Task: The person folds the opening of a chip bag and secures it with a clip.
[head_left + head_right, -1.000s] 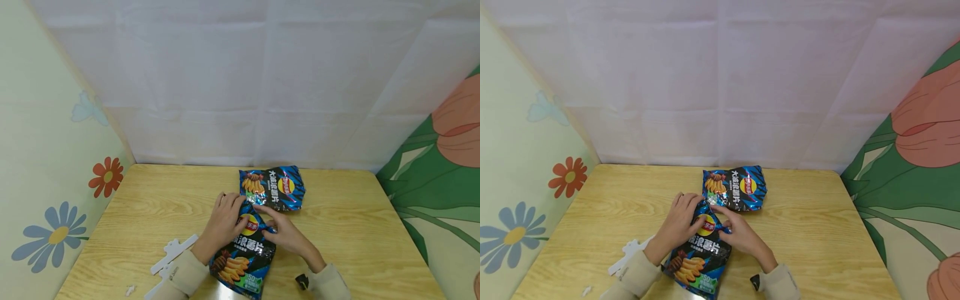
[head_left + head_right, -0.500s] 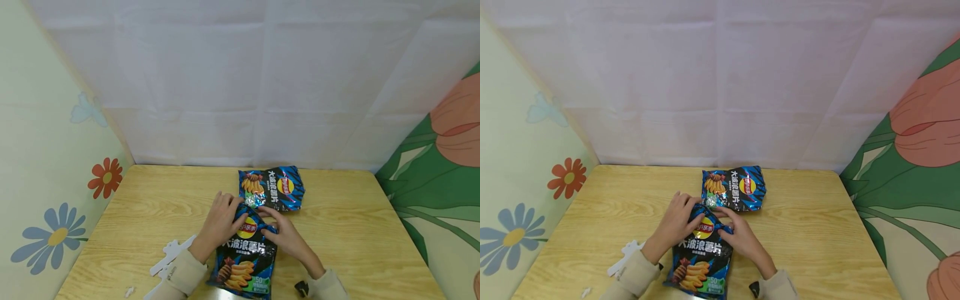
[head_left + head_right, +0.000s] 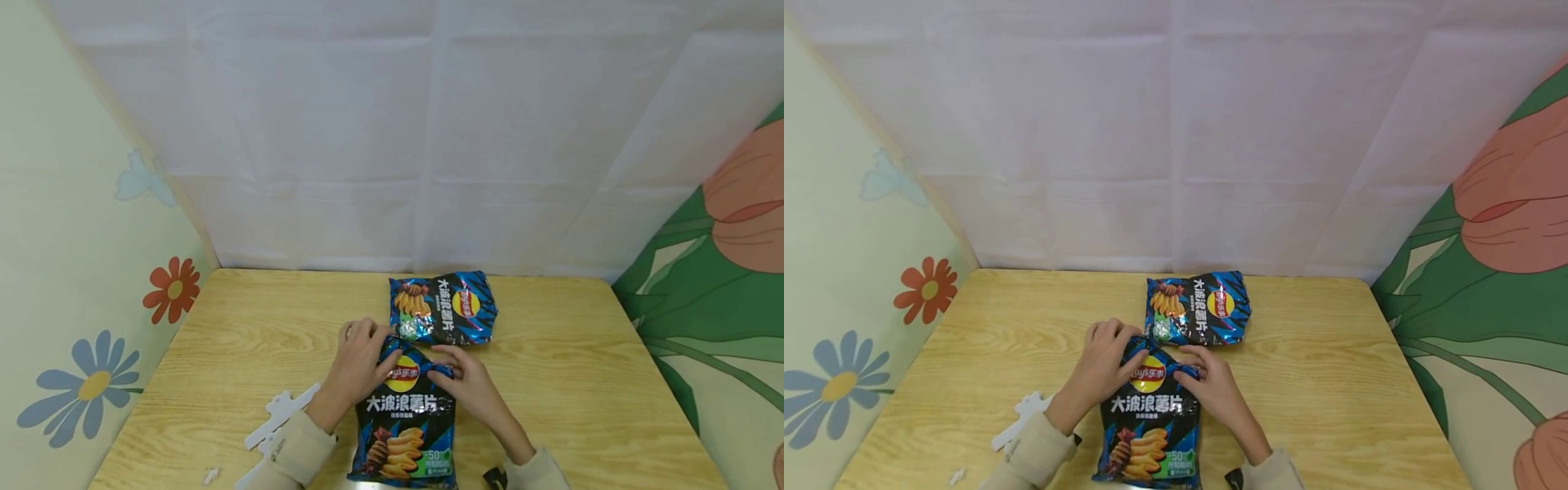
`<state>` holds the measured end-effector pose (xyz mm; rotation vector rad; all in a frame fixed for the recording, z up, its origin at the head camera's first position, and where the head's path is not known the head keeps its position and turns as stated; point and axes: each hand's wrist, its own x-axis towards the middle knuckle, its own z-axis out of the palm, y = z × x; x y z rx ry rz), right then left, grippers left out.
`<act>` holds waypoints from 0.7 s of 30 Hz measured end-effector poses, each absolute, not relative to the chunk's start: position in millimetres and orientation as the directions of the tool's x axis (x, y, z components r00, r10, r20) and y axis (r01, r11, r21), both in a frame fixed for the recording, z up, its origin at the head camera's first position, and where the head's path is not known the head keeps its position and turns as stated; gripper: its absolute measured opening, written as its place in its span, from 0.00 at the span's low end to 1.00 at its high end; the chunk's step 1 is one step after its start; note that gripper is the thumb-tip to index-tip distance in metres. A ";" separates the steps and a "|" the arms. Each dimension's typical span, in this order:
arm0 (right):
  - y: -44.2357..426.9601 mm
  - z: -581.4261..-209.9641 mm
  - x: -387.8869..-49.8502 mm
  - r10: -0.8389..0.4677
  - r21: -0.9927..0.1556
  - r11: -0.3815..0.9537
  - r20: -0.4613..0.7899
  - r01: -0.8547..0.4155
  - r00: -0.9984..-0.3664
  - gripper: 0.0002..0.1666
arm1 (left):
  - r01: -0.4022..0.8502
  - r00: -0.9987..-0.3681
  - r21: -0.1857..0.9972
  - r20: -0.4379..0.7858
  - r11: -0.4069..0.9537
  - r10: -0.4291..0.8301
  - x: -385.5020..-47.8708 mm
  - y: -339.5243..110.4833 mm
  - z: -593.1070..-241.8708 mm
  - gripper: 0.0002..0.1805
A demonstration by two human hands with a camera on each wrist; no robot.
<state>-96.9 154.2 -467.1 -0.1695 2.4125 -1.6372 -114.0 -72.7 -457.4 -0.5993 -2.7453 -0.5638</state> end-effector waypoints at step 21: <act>154.3 -468.6 -83.5 -0.077 -0.903 0.412 -0.165 0.120 -0.983 0.16 | 0.528 -0.847 0.417 0.328 0.740 0.419 -118.4 -73.9 -450.2 0.15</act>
